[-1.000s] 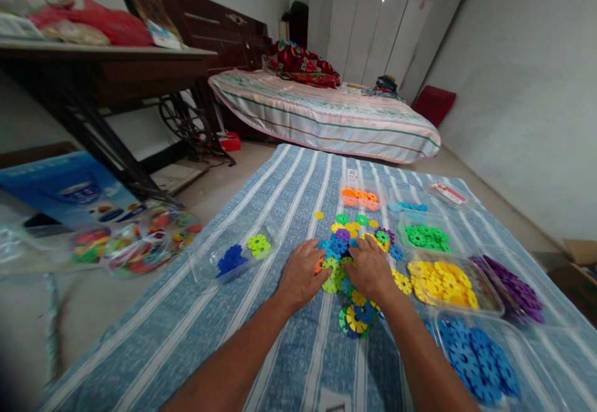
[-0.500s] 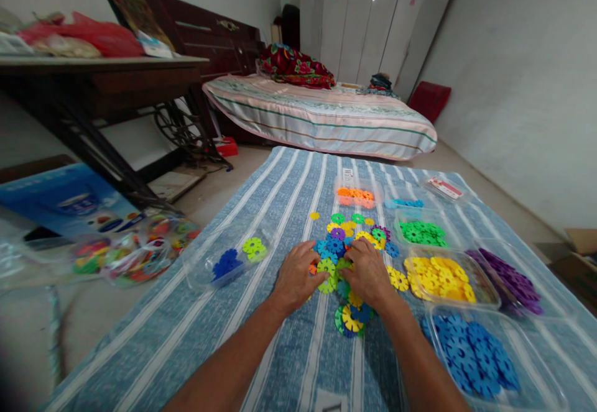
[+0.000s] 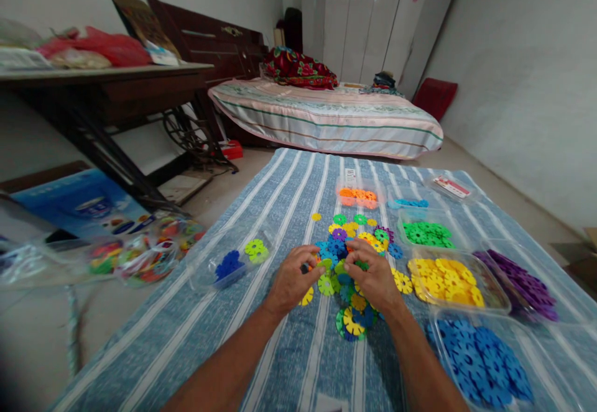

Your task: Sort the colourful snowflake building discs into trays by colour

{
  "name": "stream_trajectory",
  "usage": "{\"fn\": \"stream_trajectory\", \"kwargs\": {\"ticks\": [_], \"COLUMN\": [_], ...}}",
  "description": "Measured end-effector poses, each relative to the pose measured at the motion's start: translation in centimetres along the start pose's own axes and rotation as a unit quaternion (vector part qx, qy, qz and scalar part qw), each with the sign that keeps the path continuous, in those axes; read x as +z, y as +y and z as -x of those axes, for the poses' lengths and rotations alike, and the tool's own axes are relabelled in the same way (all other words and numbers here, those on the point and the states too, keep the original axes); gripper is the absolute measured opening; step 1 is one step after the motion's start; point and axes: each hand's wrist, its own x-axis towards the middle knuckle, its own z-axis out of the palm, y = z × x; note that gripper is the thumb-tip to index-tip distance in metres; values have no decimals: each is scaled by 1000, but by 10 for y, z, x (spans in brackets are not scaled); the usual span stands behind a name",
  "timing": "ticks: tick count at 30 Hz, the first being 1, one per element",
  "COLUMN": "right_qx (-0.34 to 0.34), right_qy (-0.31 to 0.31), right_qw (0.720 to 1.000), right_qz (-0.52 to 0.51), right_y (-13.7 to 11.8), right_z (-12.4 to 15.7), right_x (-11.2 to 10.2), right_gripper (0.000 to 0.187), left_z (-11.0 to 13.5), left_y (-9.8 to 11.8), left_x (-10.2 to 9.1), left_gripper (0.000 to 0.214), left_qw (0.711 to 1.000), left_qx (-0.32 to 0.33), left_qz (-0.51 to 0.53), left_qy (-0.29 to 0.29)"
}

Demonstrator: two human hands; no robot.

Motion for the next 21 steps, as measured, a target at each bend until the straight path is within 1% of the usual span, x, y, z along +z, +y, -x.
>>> {"fn": "stream_trajectory", "kwargs": {"ticks": [2, 5, 8, 14, 18, 21], "right_qx": [-6, -12, -14, -20, -21, -10], "right_qy": [2, 5, -3, -1, 11, 27], "right_qw": [1000, 1000, 999, 999, 999, 999], "right_qz": [-14, -23, -34, -41, -39, -36], "right_y": [1, 4, 6, 7, 11, 16], "right_z": [1, 2, 3, 6, 7, 6], "right_x": [2, 5, 6, 8, 8, 6], "right_gripper": [17, 17, 17, 17, 20, 21], "left_z": [1, 2, 4, 8, 11, 9], "left_y": [2, 5, 8, 13, 16, 20], "left_x": [0, 1, 4, 12, 14, 4], "left_gripper": [11, 8, 7, 8, 6, 5], "left_qw": [1000, 999, 998, 998, 998, 995], "left_qx": [-4, -25, -40, -42, -36, 5], "left_qz": [21, 32, 26, -7, -49, -93], "left_qy": [0, -20, -40, -47, -15, 29]}}
